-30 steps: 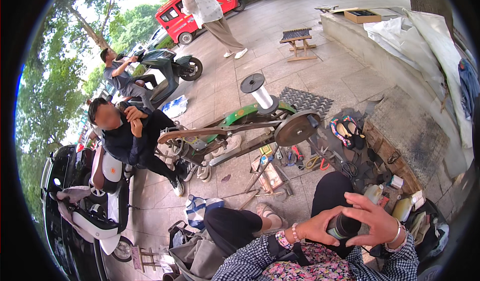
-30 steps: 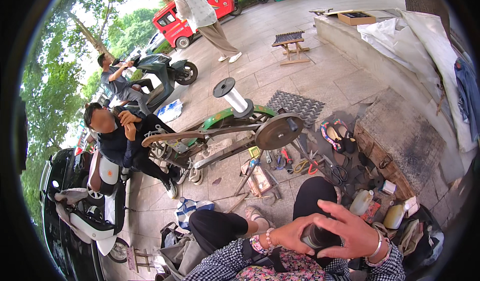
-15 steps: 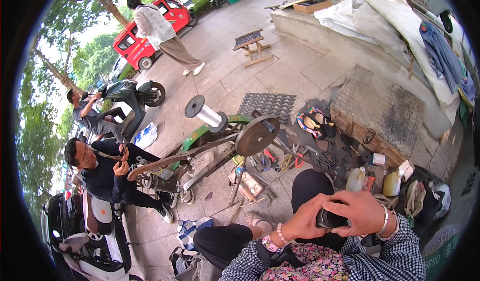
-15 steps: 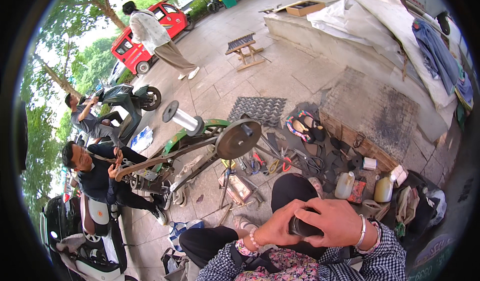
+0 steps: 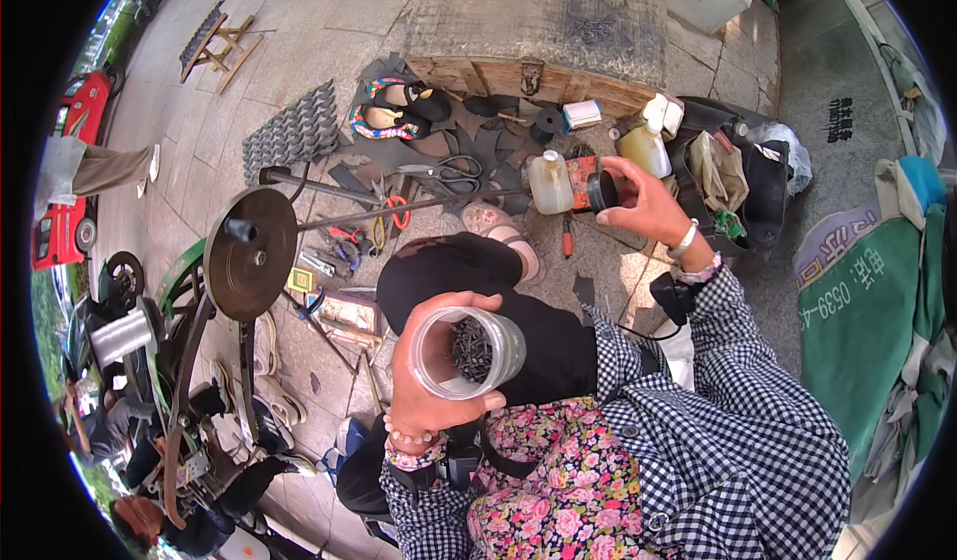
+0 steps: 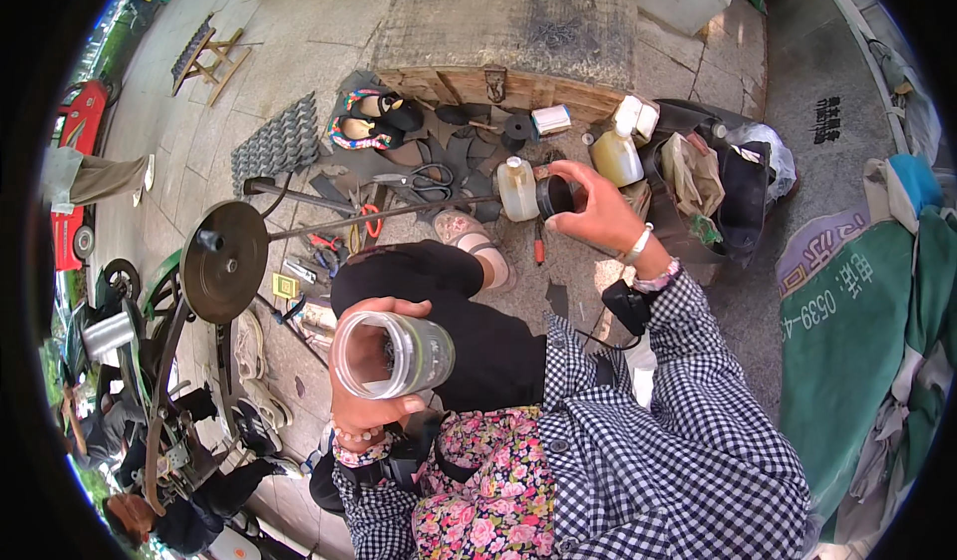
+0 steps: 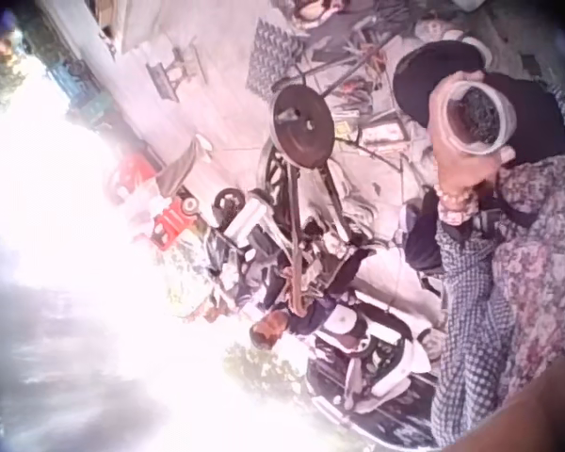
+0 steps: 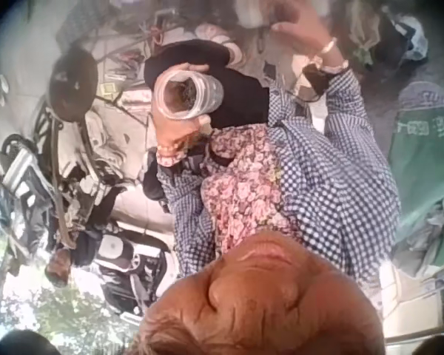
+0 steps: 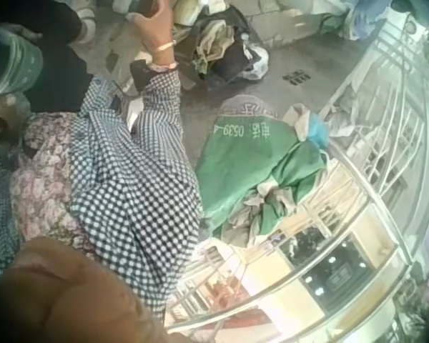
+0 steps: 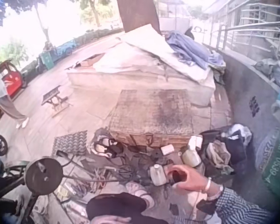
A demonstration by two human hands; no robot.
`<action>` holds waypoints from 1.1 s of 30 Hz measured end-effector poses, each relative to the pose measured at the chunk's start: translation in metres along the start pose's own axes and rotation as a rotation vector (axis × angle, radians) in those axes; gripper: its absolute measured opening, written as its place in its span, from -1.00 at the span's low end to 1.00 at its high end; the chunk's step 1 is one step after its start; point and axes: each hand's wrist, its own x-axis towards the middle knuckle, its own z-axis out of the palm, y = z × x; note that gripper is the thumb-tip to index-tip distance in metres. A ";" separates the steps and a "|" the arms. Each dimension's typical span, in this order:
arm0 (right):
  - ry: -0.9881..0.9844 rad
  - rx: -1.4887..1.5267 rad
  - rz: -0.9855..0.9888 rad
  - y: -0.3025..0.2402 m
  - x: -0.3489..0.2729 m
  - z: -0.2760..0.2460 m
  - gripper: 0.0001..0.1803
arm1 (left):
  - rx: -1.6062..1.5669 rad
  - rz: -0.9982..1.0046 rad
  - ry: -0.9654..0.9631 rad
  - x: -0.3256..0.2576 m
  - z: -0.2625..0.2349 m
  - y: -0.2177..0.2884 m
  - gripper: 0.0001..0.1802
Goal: Repairing a shoe by cutting a replacement rubber piece and preparing it for attachment.
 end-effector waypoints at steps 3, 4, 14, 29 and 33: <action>0.215 -0.139 -0.051 0.043 0.051 0.007 -0.23 | 0.043 0.045 0.148 0.012 -0.004 0.000 -0.05; 0.237 -0.188 -0.131 0.043 0.071 0.010 -0.23 | 0.008 0.047 0.198 0.017 -0.004 -0.002 -0.04; 0.403 -0.738 -0.240 -0.002 0.249 0.036 -0.32 | -0.038 0.097 0.205 0.059 0.000 -0.010 0.00; 0.673 -1.053 0.182 0.056 0.256 -0.068 -0.21 | 0.041 0.037 0.101 0.071 0.002 -0.003 0.02; 0.767 -0.911 -0.177 0.047 0.270 -0.024 -0.39 | -0.083 0.041 0.128 0.065 0.002 -0.011 -0.06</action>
